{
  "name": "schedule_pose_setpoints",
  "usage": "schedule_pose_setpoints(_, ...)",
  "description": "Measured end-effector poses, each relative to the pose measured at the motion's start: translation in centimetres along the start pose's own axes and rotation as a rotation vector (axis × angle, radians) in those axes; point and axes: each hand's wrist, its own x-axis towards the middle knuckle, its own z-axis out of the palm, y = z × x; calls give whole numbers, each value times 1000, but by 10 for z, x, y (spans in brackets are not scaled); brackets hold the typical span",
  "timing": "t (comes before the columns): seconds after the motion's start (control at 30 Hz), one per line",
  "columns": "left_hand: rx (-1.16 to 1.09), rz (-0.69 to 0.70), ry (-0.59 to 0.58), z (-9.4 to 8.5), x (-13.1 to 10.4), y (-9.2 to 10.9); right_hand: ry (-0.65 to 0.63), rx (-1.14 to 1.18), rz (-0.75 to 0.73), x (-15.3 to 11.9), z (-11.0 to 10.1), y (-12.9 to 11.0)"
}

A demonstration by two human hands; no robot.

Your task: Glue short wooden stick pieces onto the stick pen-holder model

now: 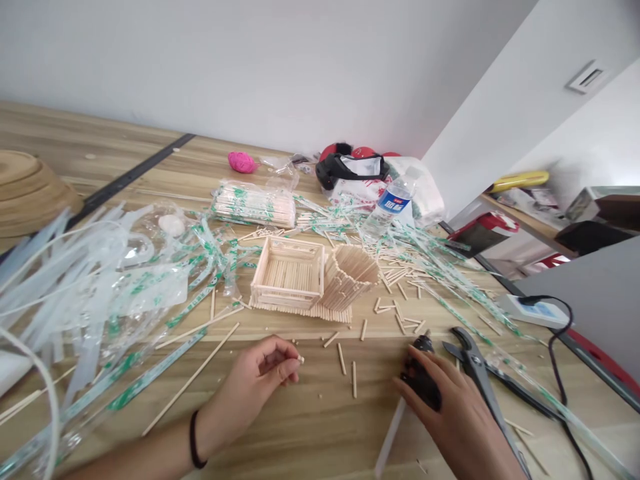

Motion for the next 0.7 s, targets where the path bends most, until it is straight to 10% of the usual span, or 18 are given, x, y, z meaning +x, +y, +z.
schedule_pose_setpoints(0.27, -12, -10, 15, 0, 2, 3, 198, -166, -17, -19, -10, 53)
schedule_pose_setpoints(0.7, 145, 65, -29, 1, -3, 3, -193, 631, -136, -7, 6, -122)
